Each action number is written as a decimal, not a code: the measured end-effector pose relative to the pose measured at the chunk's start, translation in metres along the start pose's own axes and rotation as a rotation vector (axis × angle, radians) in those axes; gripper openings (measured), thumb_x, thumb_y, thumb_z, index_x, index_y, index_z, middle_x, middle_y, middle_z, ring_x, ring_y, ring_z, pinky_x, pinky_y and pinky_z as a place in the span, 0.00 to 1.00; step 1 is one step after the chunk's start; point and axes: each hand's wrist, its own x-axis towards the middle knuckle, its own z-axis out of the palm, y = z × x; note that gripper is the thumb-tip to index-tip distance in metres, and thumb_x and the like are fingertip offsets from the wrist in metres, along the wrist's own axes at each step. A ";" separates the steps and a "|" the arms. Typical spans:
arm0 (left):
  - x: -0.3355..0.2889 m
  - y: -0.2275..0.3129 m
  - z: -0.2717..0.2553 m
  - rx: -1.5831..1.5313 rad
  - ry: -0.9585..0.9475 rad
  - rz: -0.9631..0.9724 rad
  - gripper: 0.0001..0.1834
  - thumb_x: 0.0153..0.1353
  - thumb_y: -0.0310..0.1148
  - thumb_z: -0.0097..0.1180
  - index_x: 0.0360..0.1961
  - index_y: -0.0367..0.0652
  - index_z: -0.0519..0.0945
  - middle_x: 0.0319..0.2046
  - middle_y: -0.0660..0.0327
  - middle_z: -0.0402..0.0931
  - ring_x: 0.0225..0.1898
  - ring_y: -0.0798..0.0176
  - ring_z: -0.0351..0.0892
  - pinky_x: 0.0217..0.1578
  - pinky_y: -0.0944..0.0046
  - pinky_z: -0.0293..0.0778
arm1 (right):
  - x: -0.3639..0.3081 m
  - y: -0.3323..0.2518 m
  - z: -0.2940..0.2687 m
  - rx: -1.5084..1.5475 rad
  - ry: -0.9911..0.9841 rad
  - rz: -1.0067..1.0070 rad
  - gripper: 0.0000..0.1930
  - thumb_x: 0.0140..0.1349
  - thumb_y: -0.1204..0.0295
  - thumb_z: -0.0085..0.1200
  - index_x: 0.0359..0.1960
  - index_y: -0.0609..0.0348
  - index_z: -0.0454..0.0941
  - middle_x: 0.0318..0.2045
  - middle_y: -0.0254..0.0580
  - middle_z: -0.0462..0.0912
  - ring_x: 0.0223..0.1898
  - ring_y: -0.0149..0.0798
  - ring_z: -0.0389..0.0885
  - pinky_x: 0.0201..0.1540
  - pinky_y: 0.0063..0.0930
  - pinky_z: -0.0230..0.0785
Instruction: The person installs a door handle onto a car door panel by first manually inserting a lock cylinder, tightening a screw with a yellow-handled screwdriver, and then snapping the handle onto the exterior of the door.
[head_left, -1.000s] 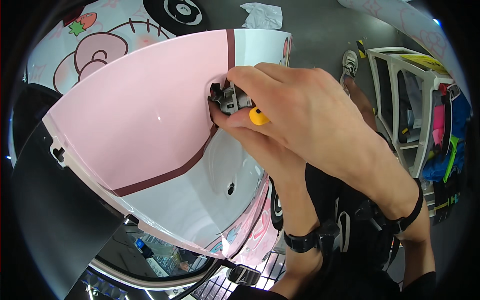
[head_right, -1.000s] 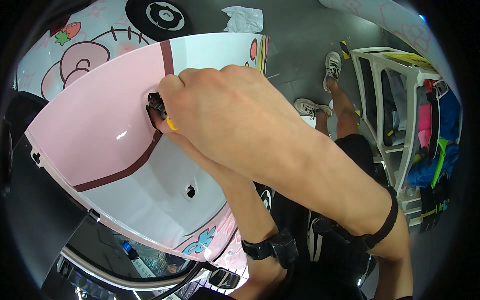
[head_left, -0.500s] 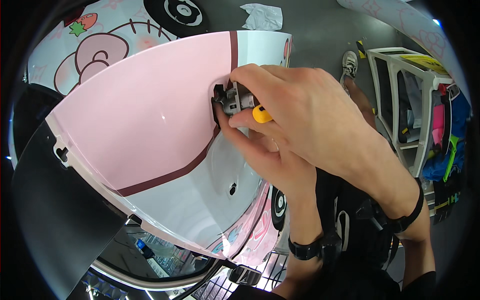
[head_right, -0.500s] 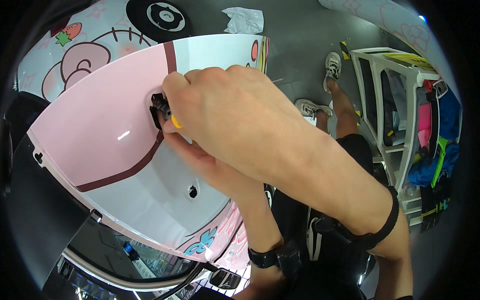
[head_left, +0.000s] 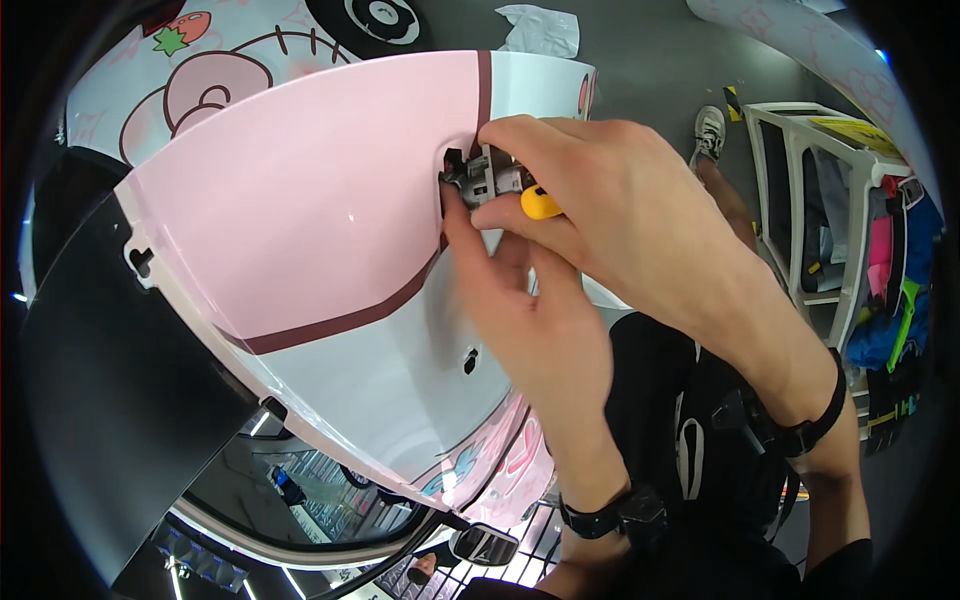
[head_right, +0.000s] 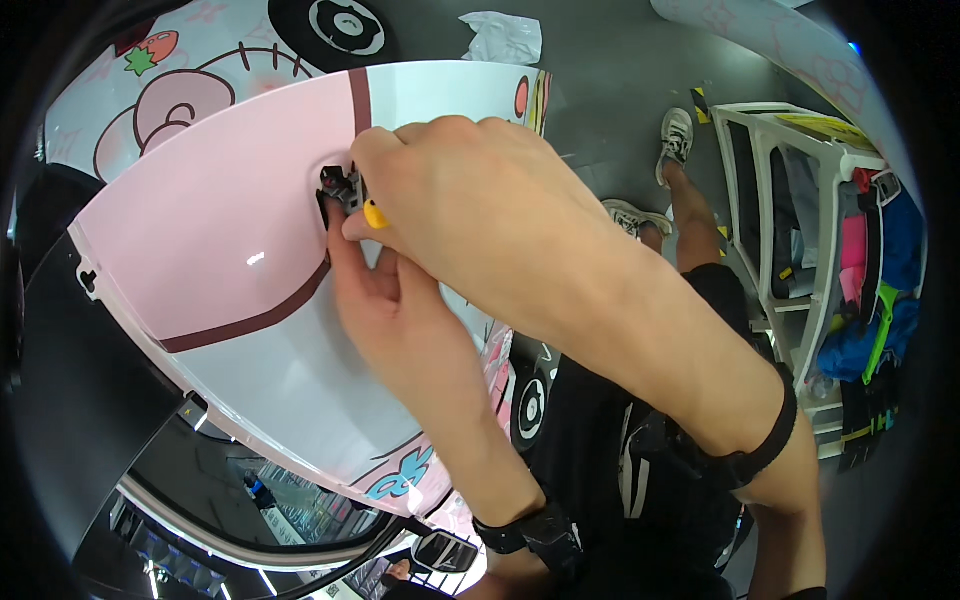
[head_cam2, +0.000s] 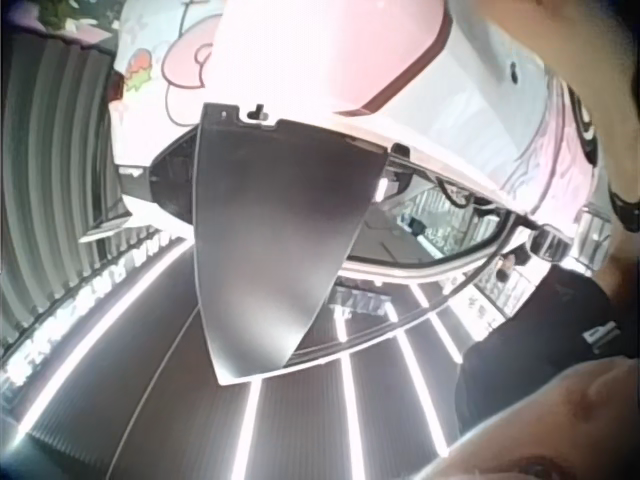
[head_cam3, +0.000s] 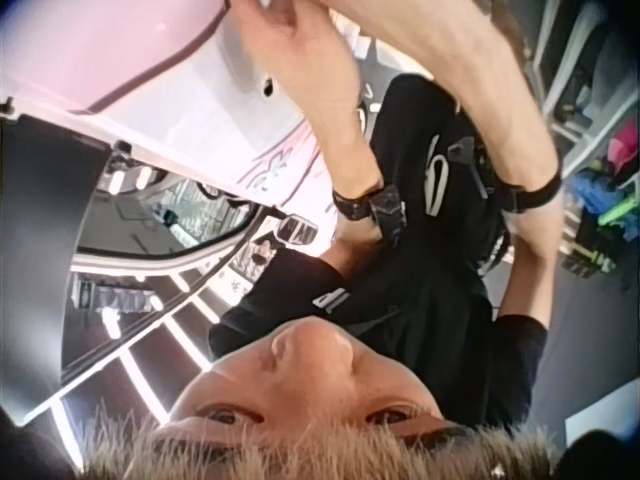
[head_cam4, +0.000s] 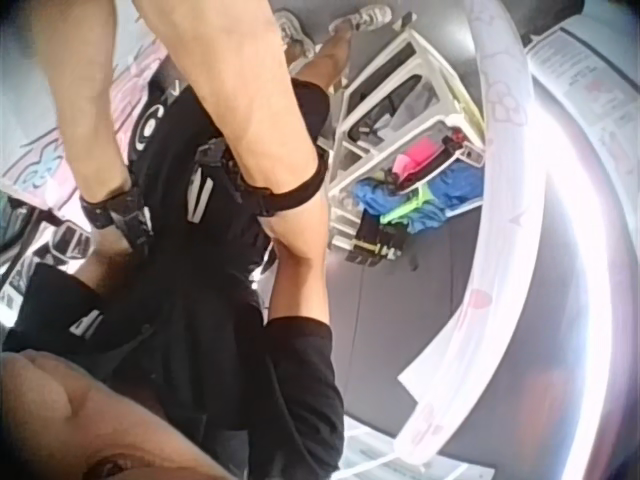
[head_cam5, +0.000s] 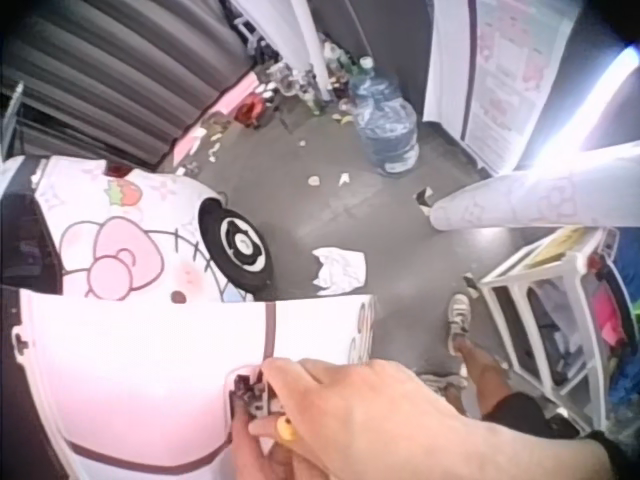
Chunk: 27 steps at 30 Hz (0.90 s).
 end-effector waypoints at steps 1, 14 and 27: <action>-0.003 0.002 0.003 -0.070 0.031 -0.011 0.32 0.72 0.22 0.47 0.74 0.29 0.54 0.50 0.47 0.80 0.52 0.61 0.81 0.49 0.67 0.74 | 0.000 -0.001 0.000 0.004 -0.005 0.010 0.16 0.63 0.63 0.61 0.37 0.67 0.76 0.30 0.49 0.84 0.33 0.51 0.87 0.35 0.40 0.79; -0.003 0.011 0.006 -0.288 0.136 -0.089 0.31 0.69 0.22 0.48 0.73 0.30 0.58 0.44 0.53 0.84 0.47 0.68 0.83 0.50 0.70 0.72 | 0.011 -0.004 -0.007 0.112 -0.151 0.129 0.21 0.62 0.57 0.64 0.43 0.61 0.71 0.21 0.48 0.81 0.25 0.55 0.82 0.27 0.41 0.73; 0.005 0.014 0.002 -0.303 0.073 -0.169 0.35 0.69 0.21 0.46 0.75 0.32 0.52 0.48 0.51 0.83 0.49 0.68 0.80 0.53 0.68 0.71 | 0.018 -0.003 -0.008 0.072 -0.170 0.102 0.20 0.66 0.58 0.59 0.40 0.68 0.75 0.26 0.54 0.84 0.31 0.54 0.86 0.34 0.43 0.78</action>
